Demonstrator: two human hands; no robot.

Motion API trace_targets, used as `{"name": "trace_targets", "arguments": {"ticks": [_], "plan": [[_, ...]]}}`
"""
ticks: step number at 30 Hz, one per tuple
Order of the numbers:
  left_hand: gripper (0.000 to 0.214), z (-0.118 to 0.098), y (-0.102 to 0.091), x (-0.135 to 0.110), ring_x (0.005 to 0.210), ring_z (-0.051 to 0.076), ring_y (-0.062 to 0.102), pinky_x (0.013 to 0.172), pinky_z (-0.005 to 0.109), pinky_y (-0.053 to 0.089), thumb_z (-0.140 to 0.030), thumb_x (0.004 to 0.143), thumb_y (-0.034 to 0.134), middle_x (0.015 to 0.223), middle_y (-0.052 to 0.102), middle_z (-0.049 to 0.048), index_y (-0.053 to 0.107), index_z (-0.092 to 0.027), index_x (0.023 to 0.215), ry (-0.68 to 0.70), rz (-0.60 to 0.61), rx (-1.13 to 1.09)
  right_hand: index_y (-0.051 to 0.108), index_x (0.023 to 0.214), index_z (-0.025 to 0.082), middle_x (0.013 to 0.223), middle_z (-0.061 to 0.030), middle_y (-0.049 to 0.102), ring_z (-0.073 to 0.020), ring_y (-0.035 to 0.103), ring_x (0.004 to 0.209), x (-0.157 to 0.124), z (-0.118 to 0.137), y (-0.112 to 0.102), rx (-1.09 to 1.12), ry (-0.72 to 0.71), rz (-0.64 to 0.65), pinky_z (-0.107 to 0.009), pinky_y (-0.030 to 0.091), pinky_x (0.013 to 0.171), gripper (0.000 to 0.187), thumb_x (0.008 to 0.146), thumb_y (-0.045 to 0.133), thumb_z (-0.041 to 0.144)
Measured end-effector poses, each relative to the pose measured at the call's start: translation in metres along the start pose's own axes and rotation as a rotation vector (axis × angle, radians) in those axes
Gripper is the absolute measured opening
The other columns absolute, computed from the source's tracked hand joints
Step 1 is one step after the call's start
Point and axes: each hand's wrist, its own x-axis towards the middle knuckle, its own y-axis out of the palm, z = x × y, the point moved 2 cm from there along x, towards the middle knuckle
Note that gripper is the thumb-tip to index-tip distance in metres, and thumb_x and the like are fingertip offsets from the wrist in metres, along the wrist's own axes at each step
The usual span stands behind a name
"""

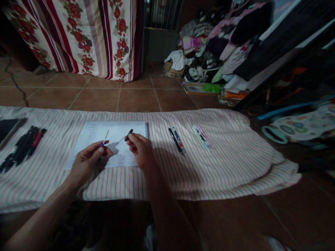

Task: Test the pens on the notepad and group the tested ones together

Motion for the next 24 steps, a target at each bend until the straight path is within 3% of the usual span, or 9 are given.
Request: {"name": "trace_targets", "arguments": {"ticks": [5, 17, 24], "plan": [[0.031, 0.003, -0.007, 0.000, 0.071, 0.013, 0.063, 0.075, 0.028, 0.048, -0.034, 0.070, 0.075, 0.072, 0.070, 0.0032, 0.070, -0.016, 0.095, -0.010, 0.016, -0.012, 0.070, 0.087, 0.020, 0.082, -0.0006, 0.068, -0.0062, 0.053, 0.062, -0.003, -0.002, 0.012, -0.020, 0.001, 0.043, -0.017, 0.035, 0.049, 0.026, 0.064, 0.072, 0.032], [0.028, -0.003, -0.019, 0.000, 0.071, 0.014, 0.062, 0.075, 0.029, 0.049, -0.034, 0.068, 0.076, 0.071, 0.069, 0.0039, 0.070, -0.015, 0.087, 0.032, 0.008, 0.011, 0.072, 0.087, 0.023, 0.084, -0.0014, 0.070, -0.0119, 0.059, 0.072, -0.003, -0.008, 0.026, -0.203, -0.093, 0.119, -0.021, 0.039, 0.057, 0.025, 0.064, 0.069, 0.033], [0.029, -0.001, -0.020, -0.001, 0.065, 0.012, 0.063, 0.069, 0.025, 0.050, -0.032, 0.064, 0.079, 0.071, 0.069, 0.0022, 0.070, -0.016, 0.086, -0.041, 0.012, -0.064, 0.071, 0.088, 0.021, 0.082, -0.0019, 0.070, -0.0122, 0.059, 0.071, 0.001, -0.010, 0.026, -0.208, -0.158, 0.105, -0.023, 0.039, 0.057, 0.026, 0.065, 0.069, 0.034]]}}
